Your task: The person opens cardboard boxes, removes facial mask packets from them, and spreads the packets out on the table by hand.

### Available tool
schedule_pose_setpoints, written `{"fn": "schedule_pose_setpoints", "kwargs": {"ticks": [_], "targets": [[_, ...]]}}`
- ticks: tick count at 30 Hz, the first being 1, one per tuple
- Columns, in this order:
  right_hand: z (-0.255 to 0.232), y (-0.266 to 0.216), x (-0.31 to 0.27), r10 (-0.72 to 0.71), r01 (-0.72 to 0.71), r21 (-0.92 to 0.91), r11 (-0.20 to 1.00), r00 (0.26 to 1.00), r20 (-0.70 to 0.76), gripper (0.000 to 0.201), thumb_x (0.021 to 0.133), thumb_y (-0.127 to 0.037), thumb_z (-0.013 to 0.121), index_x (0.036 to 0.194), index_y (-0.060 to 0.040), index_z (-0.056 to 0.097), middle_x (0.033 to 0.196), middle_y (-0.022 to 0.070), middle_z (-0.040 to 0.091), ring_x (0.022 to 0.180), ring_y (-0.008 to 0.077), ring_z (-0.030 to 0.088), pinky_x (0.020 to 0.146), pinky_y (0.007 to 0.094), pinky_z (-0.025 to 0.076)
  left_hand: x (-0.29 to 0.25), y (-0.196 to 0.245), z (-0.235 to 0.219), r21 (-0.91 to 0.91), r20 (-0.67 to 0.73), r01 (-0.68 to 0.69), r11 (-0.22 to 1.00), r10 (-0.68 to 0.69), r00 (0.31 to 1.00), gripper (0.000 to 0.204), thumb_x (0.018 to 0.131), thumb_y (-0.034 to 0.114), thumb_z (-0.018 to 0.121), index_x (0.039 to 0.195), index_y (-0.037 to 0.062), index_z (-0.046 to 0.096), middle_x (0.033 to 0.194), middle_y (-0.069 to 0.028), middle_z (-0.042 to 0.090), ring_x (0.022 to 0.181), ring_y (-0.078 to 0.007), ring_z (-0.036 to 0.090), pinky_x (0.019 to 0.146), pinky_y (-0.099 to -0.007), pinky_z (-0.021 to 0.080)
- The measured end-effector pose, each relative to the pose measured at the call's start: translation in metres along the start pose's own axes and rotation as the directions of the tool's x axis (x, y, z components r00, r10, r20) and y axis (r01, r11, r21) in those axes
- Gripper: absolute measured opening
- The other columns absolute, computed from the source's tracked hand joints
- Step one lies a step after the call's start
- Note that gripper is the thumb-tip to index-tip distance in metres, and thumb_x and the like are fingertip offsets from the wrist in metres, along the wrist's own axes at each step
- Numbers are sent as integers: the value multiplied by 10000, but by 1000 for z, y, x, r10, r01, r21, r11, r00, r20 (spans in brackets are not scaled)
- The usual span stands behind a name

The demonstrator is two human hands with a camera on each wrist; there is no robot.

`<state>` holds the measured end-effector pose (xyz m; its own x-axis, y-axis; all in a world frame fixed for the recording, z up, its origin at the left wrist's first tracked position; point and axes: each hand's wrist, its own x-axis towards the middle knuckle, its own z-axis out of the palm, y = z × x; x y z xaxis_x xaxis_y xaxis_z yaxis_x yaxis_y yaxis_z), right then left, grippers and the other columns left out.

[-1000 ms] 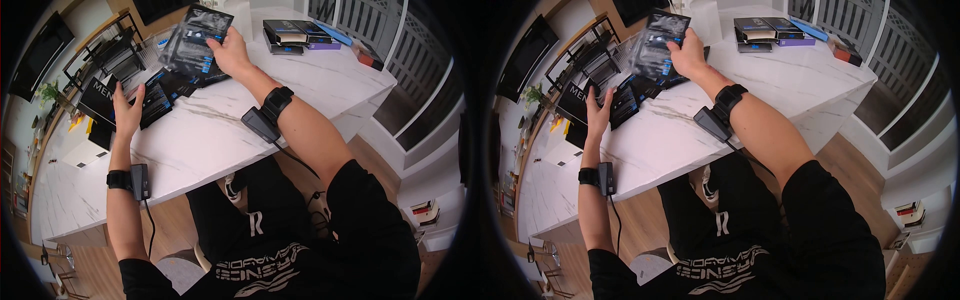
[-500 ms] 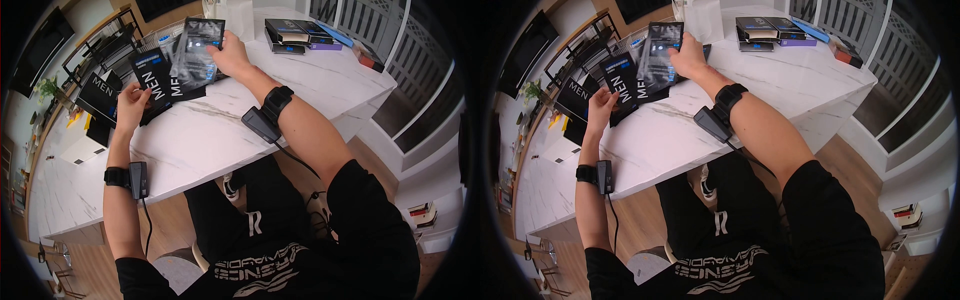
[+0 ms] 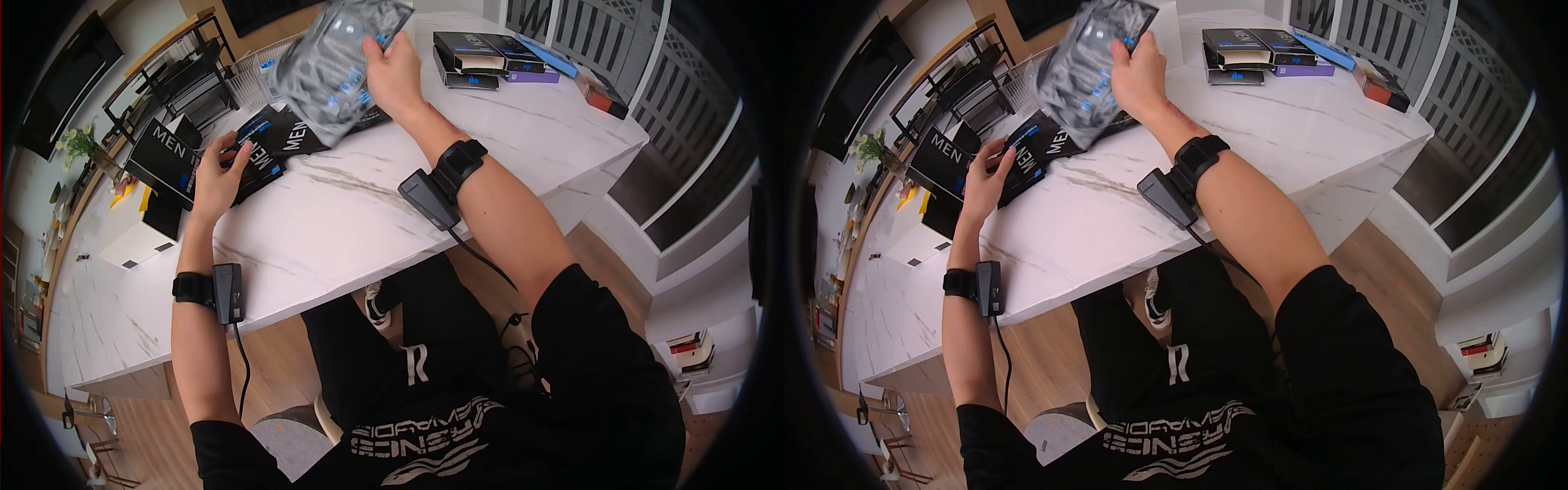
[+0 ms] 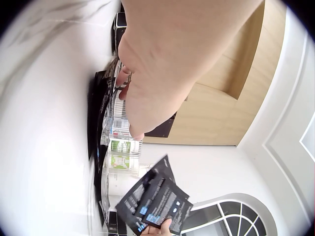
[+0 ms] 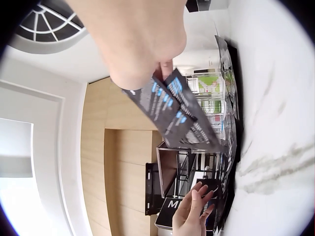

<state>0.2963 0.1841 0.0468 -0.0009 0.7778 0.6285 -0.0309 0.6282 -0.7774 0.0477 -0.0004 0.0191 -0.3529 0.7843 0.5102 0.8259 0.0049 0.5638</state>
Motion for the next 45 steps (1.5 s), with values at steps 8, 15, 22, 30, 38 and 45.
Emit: {"fn": "schedule_pose_setpoints", "kwargs": {"ticks": [8, 15, 22, 30, 38, 45], "targets": [[-14, 9, 5, 225, -180, -377, 909, 971, 80, 225, 872, -128, 584, 1073, -46, 644, 1098, 227, 665, 1067, 411, 620, 911, 484, 490, 2, -1, 0, -46, 21, -15, 999, 16, 1000, 482, 917, 307, 692, 1283, 15, 579, 1173, -152, 643, 1059, -213, 629, 842, -326, 493], [-28, 3, 8, 21, -151, -592, 791, 975, -221, 507, 824, -175, 659, 1262, 4, 478, 1207, 212, 573, 1126, 375, 569, 965, 480, 450, 4, -3, 1, -73, -16, -76, 994, 75, 997, 431, 919, 276, 687, 1252, 23, 584, 1168, -148, 644, 1065, -223, 627, 876, -349, 486], [-28, 1, 6, 266, 64, -537, 841, 816, 514, 807, 723, -541, 739, 1357, -84, 541, 1385, 179, 532, 1255, 348, 531, 1053, 455, 396, 3, 18, -27, 429, -576, -176, 886, 419, 702, 521, 847, 201, 710, 1270, -27, 508, 1175, -182, 578, 1103, -318, 561, 951, -409, 431], [-13, 15, -12, 469, 327, -621, 713, 436, 768, 1005, 710, -721, 680, 1510, -199, 365, 1577, 158, 279, 1479, 415, 122, 1156, 635, 76, 5, -11, -55, 505, -840, 451, 736, 298, 453, 1092, 757, 542, 710, 1416, -167, 204, 1457, -254, 311, 1285, -408, 378, 1042, -569, 274], [-16, 6, -11, 487, 322, -667, 671, 487, 725, 921, 737, -723, 653, 1455, -179, 464, 1569, 175, 287, 1474, 444, 103, 1127, 685, 68, 7, -25, -52, 395, -805, 564, 725, -23, 593, 852, 777, 507, 714, 1367, -29, 414, 1362, -216, 490, 1278, -394, 440, 1043, -564, 274], [-9, 15, -9, 82, 312, -350, 883, 631, 771, 637, 835, -505, 702, 1320, -106, 596, 1320, 175, 587, 1245, 313, 539, 1036, 348, 423, 0, -8, -55, 455, -707, 599, 658, -141, 693, 568, 811, 470, 704, 1203, 69, 616, 1152, -101, 675, 1194, -282, 546, 1023, -527, 282]]}}
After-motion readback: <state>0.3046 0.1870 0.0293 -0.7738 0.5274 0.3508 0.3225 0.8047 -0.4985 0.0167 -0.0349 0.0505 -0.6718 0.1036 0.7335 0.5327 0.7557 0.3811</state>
